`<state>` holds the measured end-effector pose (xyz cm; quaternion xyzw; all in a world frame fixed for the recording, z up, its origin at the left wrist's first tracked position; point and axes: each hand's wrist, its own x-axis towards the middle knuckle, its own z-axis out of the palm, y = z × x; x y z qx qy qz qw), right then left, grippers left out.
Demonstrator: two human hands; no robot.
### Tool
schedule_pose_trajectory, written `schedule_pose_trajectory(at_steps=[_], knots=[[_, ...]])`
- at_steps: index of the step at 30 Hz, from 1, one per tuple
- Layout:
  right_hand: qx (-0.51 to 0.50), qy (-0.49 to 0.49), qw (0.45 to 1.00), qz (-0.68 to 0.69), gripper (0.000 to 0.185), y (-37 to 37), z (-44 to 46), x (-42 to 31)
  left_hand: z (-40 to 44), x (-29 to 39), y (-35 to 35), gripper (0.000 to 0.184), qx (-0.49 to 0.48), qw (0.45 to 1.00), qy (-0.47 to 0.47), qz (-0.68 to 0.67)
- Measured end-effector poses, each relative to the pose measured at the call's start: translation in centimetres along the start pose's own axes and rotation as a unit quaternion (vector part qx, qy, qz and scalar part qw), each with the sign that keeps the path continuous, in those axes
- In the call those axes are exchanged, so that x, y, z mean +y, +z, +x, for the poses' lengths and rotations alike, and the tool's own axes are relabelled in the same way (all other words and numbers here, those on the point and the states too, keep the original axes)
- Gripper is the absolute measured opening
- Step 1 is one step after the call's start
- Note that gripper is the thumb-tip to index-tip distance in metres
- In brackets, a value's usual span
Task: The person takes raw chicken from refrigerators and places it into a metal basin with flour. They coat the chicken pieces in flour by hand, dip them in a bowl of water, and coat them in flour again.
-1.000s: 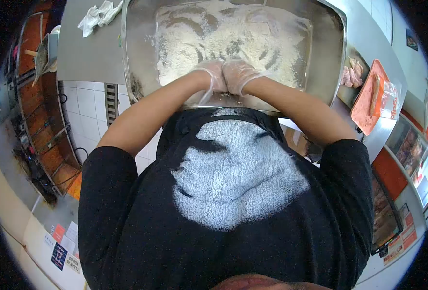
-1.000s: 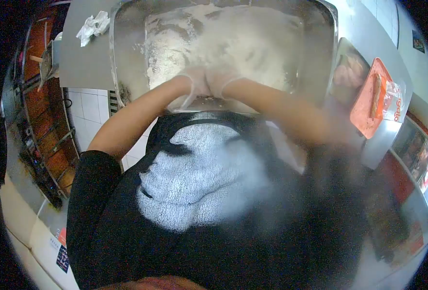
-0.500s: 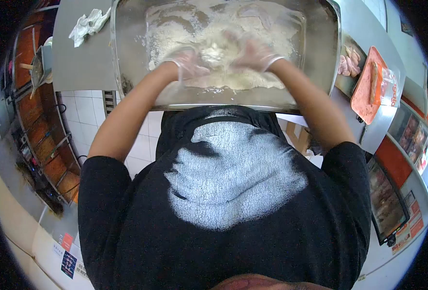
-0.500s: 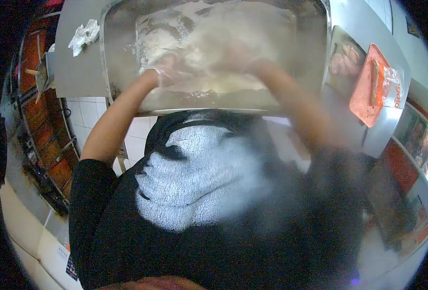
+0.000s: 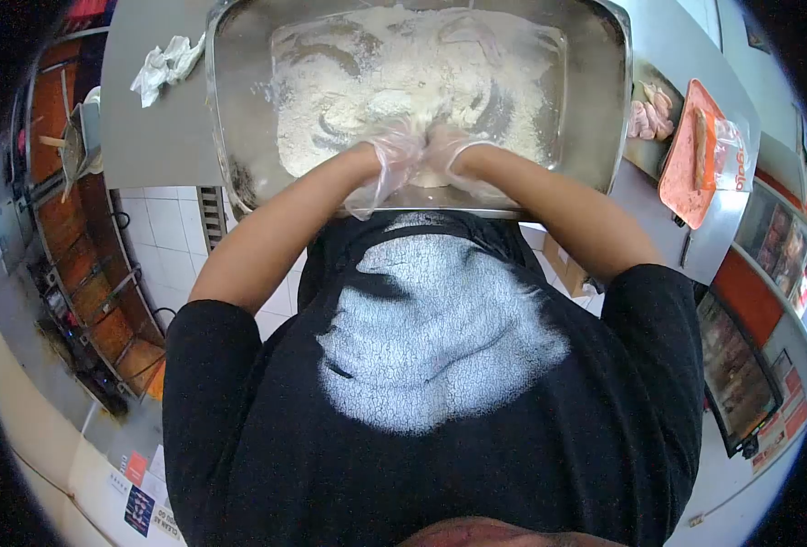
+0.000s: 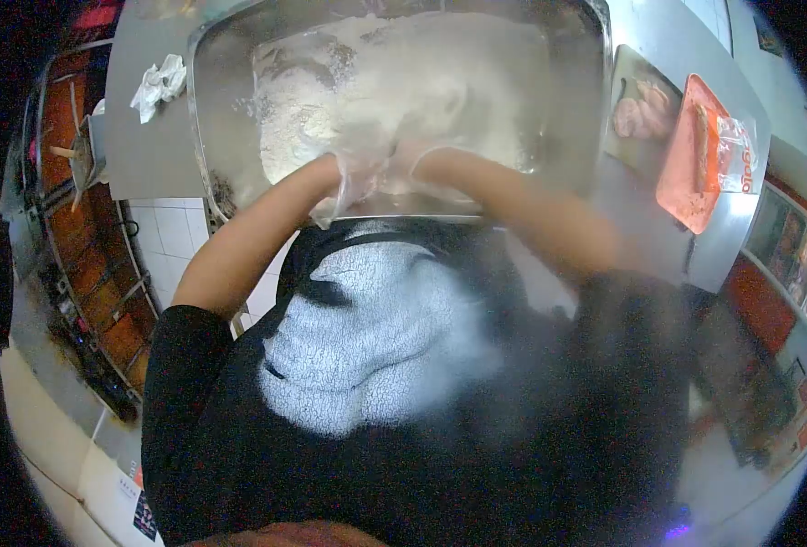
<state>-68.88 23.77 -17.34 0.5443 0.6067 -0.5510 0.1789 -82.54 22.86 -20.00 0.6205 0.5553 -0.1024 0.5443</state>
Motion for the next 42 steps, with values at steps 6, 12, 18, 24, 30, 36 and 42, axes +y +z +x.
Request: schedule_pose_trajectory(at_steps=[6, 12, 18, 24, 30, 36, 42], knots=[[0.283, -0.057, 0.934, -0.212, 0.049, -4.7, 1.7, 5.8, -3.7, 3.6, -7.5, 0.056, 0.058, 0.982, -0.115, 0.136], [0.380, -0.110, 0.862, -0.319, 0.045, -8.5, 8.6, 8.4, 3.6, -1.6, -7.9, 0.056, 0.238, 0.951, 0.133, 0.145], [0.236, -0.220, 0.902, -0.285, 0.042, -4.5, 6.4, 7.6, -0.4, 1.1, -7.0, 0.052, -0.057, 0.954, 0.092, 0.281], [-0.102, -0.144, 0.945, -0.276, 0.041, -2.9, 0.7, 2.8, -0.8, -1.3, -2.7, 0.063, -0.181, 0.965, 0.048, -0.181], [0.102, 0.061, 0.976, 0.180, 0.054, 2.4, 4.2, 2.8, 1.3, -1.9, 0.9, 0.070, 0.106, 0.977, 0.135, 0.130], [0.145, 0.036, 0.965, 0.217, 0.061, -3.7, -1.4, -3.2, -1.6, 3.7, -3.5, 0.072, 0.095, 0.989, -0.093, -0.064], [0.119, -0.079, 0.947, 0.287, 0.060, -6.6, -3.9, -1.2, -4.1, 0.6, -6.8, 0.066, -0.010, 0.820, -0.042, -0.571]])
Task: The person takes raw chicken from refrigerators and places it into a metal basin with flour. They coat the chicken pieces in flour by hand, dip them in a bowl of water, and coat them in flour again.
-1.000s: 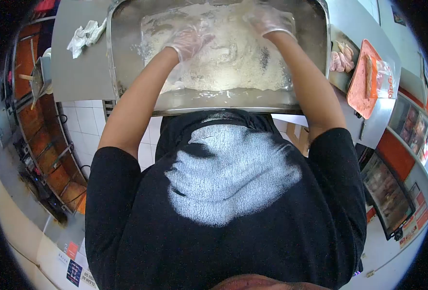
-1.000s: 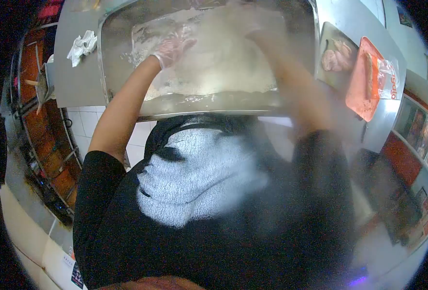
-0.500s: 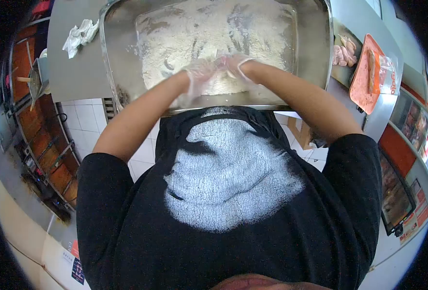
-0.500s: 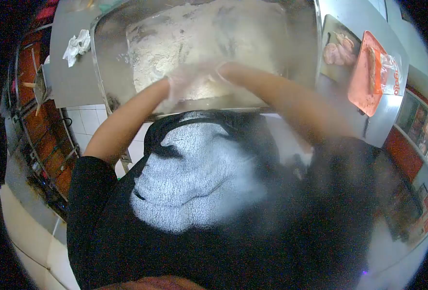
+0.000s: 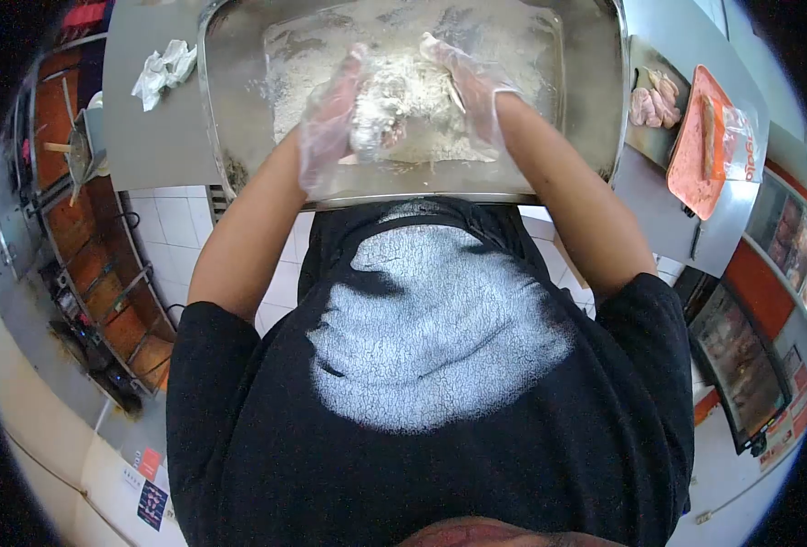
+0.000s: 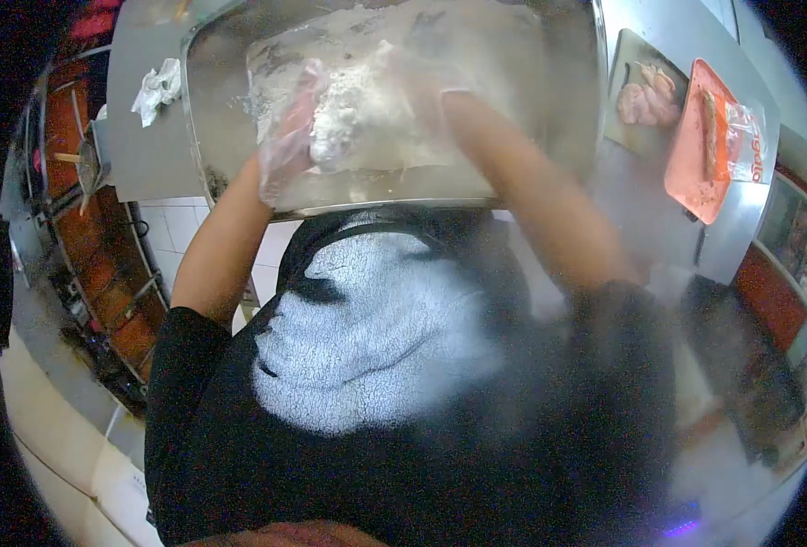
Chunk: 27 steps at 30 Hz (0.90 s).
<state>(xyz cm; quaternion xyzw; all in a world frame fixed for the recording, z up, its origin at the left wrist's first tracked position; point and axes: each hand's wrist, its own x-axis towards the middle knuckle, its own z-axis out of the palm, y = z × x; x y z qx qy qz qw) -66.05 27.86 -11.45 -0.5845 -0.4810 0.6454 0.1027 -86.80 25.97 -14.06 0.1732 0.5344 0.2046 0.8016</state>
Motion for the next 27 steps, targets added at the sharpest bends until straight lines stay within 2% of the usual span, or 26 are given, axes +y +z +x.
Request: schedule_pose_trajectory(at_steps=[1, 2, 4, 5, 6, 8, 11, 12, 13, 14, 15, 17, 19, 20, 22, 23, 24, 25, 26, 27], knots=[[-0.017, 0.088, 0.990, 0.105, 0.068, -0.7, -2.2, -2.8, -2.5, 1.1, 1.8, 0.065, 0.005, 1.000, 0.013, -0.016], [-0.029, 0.094, 0.989, 0.108, 0.068, -1.7, -2.4, -2.4, -2.3, 1.1, 1.6, 0.064, 0.001, 0.998, 0.028, 0.053], [-0.047, 0.071, 0.996, 0.025, 0.068, -3.9, -1.4, -0.1, -1.2, 0.1, -0.3, 0.061, -0.009, 0.981, 0.052, 0.188], [-0.043, 0.057, 0.997, -0.038, 0.068, -5.1, -0.4, 1.3, -0.3, -0.2, -2.3, 0.059, -0.002, 0.966, 0.004, 0.258], [-0.034, 0.049, 0.993, -0.106, 0.068, -6.1, 0.9, 3.0, -0.3, 0.3, -2.3, 0.060, 0.007, 0.941, 0.009, 0.338], [-0.024, 0.060, 0.974, -0.216, 0.068, -7.6, 1.8, 5.8, -0.5, 1.5, -2.2, 0.061, 0.020, 0.871, 0.023, 0.490], [-0.066, 0.068, 0.943, -0.320, 0.069, -7.0, 1.8, 8.9, 4.2, -0.1, -8.9, 0.065, 0.056, 0.695, -0.016, 0.717], [-0.084, 0.047, 0.937, -0.336, 0.069, -6.0, 1.8, 9.3, 3.9, -0.4, -9.1, 0.064, 0.061, 0.806, -0.047, 0.587], [-0.101, 0.018, 0.938, -0.331, 0.069, -4.7, 2.0, 10.4, 3.7, -1.6, -8.4, 0.064, 0.066, 0.892, -0.075, 0.440], [-0.115, -0.008, 0.944, -0.309, 0.070, -2.8, 2.2, 10.4, 3.2, -2.3, -7.9, 0.063, 0.063, 0.953, -0.105, 0.278], [-0.131, -0.019, 0.958, -0.254, 0.070, -0.9, 2.1, 10.0, 3.1, -2.3, -6.6, 0.061, 0.003, 0.964, -0.135, 0.231], [-0.240, 0.066, 0.963, -0.100, 0.075, 2.0, 1.9, 6.0, 6.2, -5.3, -6.0, 0.060, -0.059, 0.924, -0.039, 0.376], [-0.137, 0.074, 0.963, -0.220, 0.076, 5.8, 1.9, 2.6, 7.7, -5.9, -5.3, 0.059, -0.096, 0.868, 0.060, 0.484], [-0.104, 0.070, 0.963, -0.239, 0.076, 6.5, 2.4, 2.3, 7.9, -5.0, -4.8, 0.058, -0.100, 0.840, 0.108, 0.522], [-0.051, 0.053, 0.970, -0.231, 0.076, 7.4, 3.5, 3.3, 7.3, -3.6, -5.4, 0.055, -0.087, 0.829, 0.111, 0.542], [-0.029, 0.035, 0.978, -0.206, 0.076, 7.0, 3.8, 4.1, 7.2, -2.6, -6.5, 0.053, -0.070, 0.843, 0.069, 0.528], [-0.005, 0.061, 0.979, -0.195, 0.077, 6.5, 3.5, 4.3, 6.2, -1.0, -6.6, 0.051, -0.054, 0.856, 0.023, 0.514], [0.019, 0.086, 0.979, -0.183, 0.077, 5.9, 3.1, 4.5, 5.0, 0.5, -6.7, 0.048, -0.098, 0.885, 0.062, 0.452], [0.046, 0.109, 0.978, -0.171, 0.078, 5.4, 2.8, 4.5, 4.4, 2.4, -6.3, 0.049, -0.101, 0.866, 0.061, 0.486], [0.016, 0.129, 0.972, -0.195, 0.079, 3.7, 1.5, 3.2, 4.1, 3.5, -5.1, 0.050, -0.100, 0.845, 0.061, 0.522]])
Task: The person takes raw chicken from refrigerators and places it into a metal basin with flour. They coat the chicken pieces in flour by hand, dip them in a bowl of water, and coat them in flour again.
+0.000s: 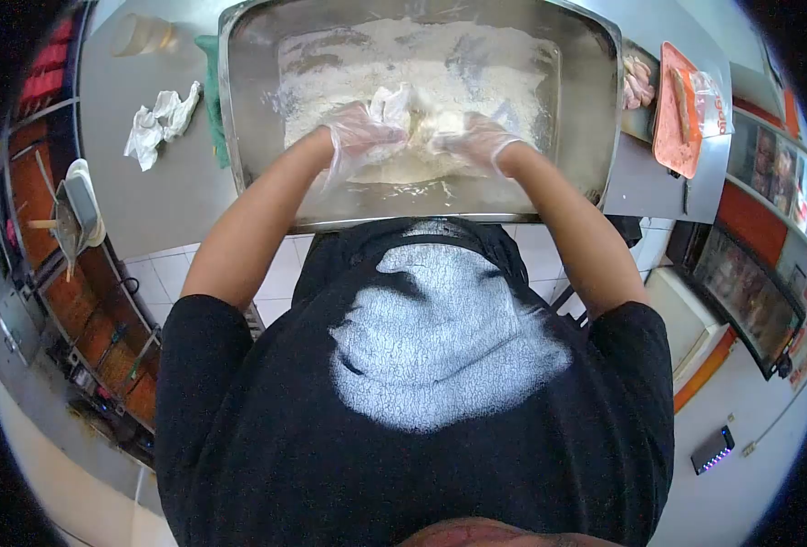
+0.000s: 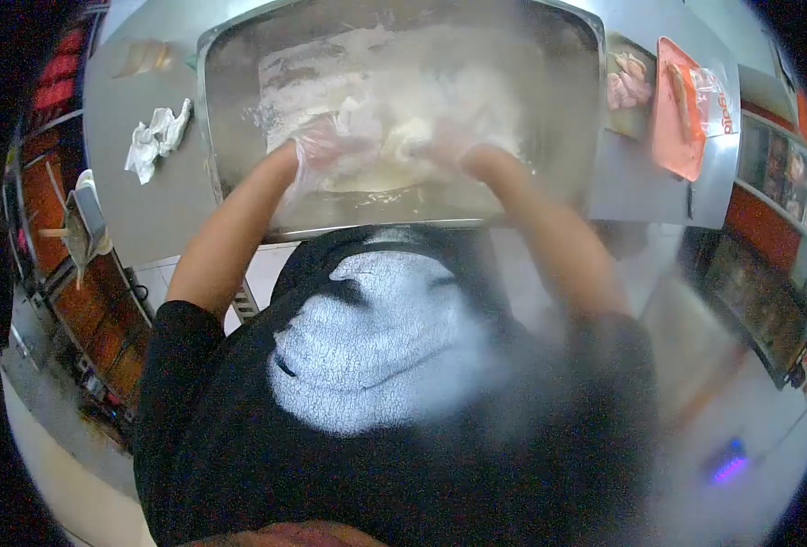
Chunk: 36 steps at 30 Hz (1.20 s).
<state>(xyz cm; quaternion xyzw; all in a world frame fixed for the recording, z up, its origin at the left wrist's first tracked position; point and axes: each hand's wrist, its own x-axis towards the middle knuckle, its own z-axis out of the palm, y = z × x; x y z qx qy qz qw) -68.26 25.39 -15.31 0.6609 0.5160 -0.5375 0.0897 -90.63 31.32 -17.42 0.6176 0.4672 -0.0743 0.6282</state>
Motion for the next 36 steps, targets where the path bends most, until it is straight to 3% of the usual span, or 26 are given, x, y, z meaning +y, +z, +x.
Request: schedule_pose_trajectory(at_steps=[2, 5, 8, 10, 12, 14, 16, 18, 21, 24, 27, 28, 30, 31, 32, 34, 36], knots=[[-0.065, 0.044, 0.996, -0.052, 0.081, -3.9, -3.7, -3.3, 2.2, -2.1, 0.2, 0.061, -0.023, 0.993, 0.007, 0.112], [0.038, -0.028, 0.996, -0.069, 0.076, -3.5, -0.8, 0.2, 2.6, -2.7, 0.0, 0.071, 0.019, 0.938, 0.132, 0.320], [0.176, -0.081, 0.979, -0.060, 0.066, -3.1, 5.6, 3.1, 0.3, 2.1, -1.7, 0.077, 0.103, 0.953, -0.012, 0.285], [0.222, -0.132, 0.965, -0.046, 0.060, -2.0, 10.3, 3.9, 1.9, 0.4, -2.6, 0.062, 0.183, 0.908, 0.113, 0.359], [0.192, -0.159, 0.963, -0.099, 0.057, -1.3, 11.7, 2.6, 4.7, -1.3, -2.9, 0.054, 0.143, 0.911, 0.163, 0.351], [0.112, -0.154, 0.958, -0.216, 0.056, -0.3, 10.5, 0.0, 7.6, -3.1, -3.1, 0.054, -0.020, 0.955, 0.143, 0.260], [-0.021, -0.172, 0.960, -0.218, 0.053, 0.2, 8.7, 0.1, 9.1, -6.6, -0.3, 0.062, -0.045, 0.963, 0.163, 0.208], [-0.121, -0.077, 0.985, 0.095, 0.049, 0.5, 5.3, 0.0, 8.4, -6.4, 0.5, 0.066, -0.094, 0.967, 0.119, 0.206], [-0.156, 0.007, 0.978, 0.139, 0.047, 2.4, 3.0, 0.3, 4.4, -4.4, 2.2, 0.065, -0.176, 0.961, -0.011, 0.214], [-0.158, 0.167, 0.926, 0.298, 0.051, 3.0, 2.1, -1.1, 2.5, -2.6, 2.2, 0.061, -0.220, 0.961, -0.014, 0.167], [-0.095, 0.072, 0.984, 0.134, 0.055, 5.0, 3.2, -0.8, 1.3, -0.5, 2.7, 0.051, -0.208, 0.967, 0.052, 0.138], [-0.058, 0.026, 0.981, 0.185, 0.057, 5.4, 2.9, -0.5, 1.6, -0.6, 2.9, 0.050, -0.188, 0.973, 0.046, 0.126], [-0.016, 0.064, 0.989, 0.136, 0.053, 3.9, 2.5, -1.5, 1.8, -0.2, 3.0, 0.047, -0.146, 0.983, 0.035, 0.101], [0.006, 0.082, 0.991, 0.110, 0.051, 3.3, 2.6, -1.5, 1.6, 0.4, 2.8, 0.048, -0.121, 0.987, 0.067, 0.084], [0.101, 0.038, 0.985, 0.135, 0.068, 4.2, 3.1, -0.2, 0.4, 2.5, 2.0, 0.049, -0.095, 0.988, 0.098, 0.065], [0.115, -0.016, 0.980, 0.164, 0.064, 2.8, 2.0, -1.2, 0.5, 3.0, 2.7, 0.044, -0.038, 0.981, 0.190, 0.015], [0.122, -0.047, 0.978, 0.166, 0.057, 1.3, 0.3, -2.2, 1.0, 2.9, 3.6, 0.048, -0.045, 0.989, 0.119, 0.079]])
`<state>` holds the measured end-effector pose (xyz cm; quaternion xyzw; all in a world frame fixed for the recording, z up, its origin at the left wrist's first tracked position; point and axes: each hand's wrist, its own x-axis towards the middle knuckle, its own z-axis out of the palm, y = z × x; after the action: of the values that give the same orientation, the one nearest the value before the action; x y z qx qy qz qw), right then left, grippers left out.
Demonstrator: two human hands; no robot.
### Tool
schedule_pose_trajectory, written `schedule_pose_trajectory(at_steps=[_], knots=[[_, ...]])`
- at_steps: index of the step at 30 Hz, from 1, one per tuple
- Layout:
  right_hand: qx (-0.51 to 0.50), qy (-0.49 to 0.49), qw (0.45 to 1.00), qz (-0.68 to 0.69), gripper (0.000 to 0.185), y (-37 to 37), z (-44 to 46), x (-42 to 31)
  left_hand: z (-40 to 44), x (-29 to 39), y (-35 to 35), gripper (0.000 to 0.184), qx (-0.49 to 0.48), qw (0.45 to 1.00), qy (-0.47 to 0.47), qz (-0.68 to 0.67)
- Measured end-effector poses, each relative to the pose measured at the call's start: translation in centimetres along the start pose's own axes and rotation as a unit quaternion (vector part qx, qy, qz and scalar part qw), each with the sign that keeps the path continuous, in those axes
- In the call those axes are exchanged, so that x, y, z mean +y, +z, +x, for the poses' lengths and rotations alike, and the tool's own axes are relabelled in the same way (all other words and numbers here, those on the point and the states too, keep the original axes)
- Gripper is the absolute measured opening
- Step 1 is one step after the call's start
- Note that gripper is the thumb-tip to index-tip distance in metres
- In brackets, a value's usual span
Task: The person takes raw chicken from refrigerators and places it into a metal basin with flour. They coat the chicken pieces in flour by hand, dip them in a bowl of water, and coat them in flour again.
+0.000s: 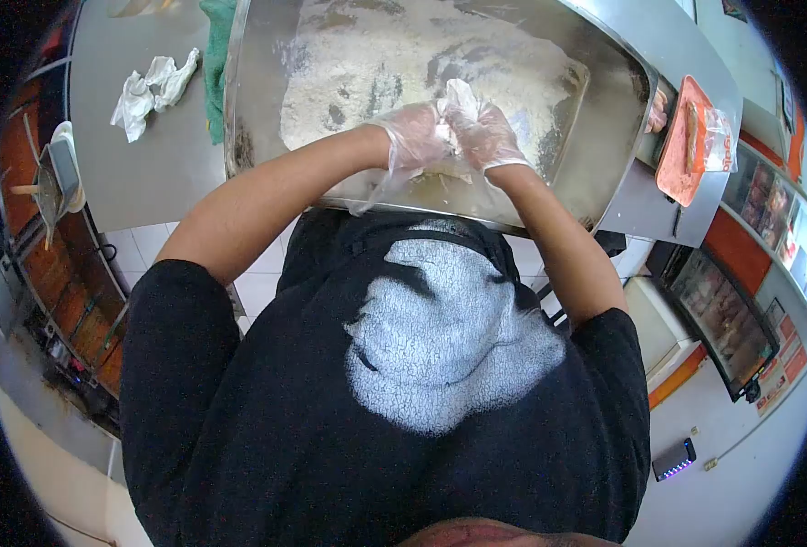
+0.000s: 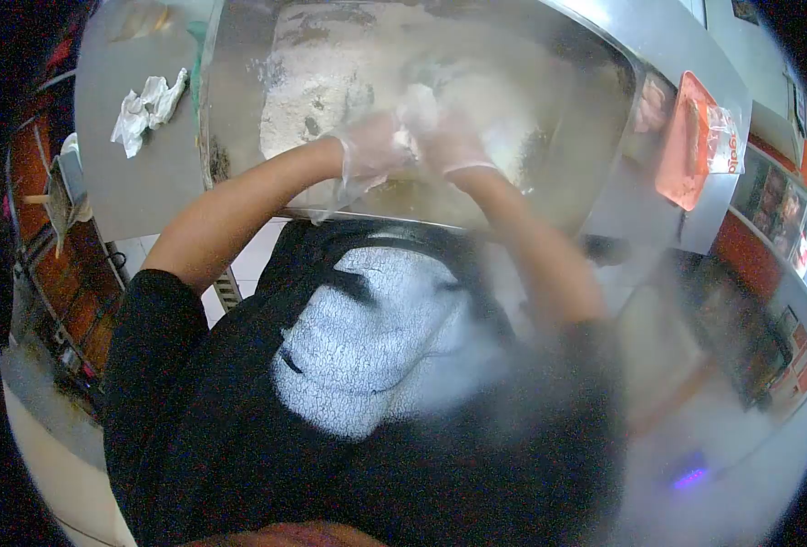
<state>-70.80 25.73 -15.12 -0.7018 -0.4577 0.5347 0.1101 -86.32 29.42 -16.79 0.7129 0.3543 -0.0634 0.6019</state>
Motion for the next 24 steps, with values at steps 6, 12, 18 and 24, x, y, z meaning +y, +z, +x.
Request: schedule_pose_trajectory(at_steps=[6, 12, 18, 24], knots=[[-0.033, -0.053, 0.998, -0.030, 0.042, -5.7, -0.3, 3.7, -1.1, 0.0, -0.6, 0.040, 0.032, 0.989, 0.028, -0.145], [0.078, -0.004, 0.995, -0.070, 0.049, -8.8, -4.4, -2.2, -0.5, -6.9, -1.4, 0.039, 0.005, 0.882, -0.197, -0.428], [-0.022, -0.097, 0.981, -0.169, 0.038, -2.4, -0.5, -1.9, -0.8, -1.7, -1.2, 0.062, 0.082, 0.890, -0.110, -0.434], [0.042, -0.124, 0.965, -0.227, 0.026, -2.1, 0.5, 0.4, -1.6, -3.8, -4.6, 0.070, 0.001, 0.997, -0.070, -0.040]])
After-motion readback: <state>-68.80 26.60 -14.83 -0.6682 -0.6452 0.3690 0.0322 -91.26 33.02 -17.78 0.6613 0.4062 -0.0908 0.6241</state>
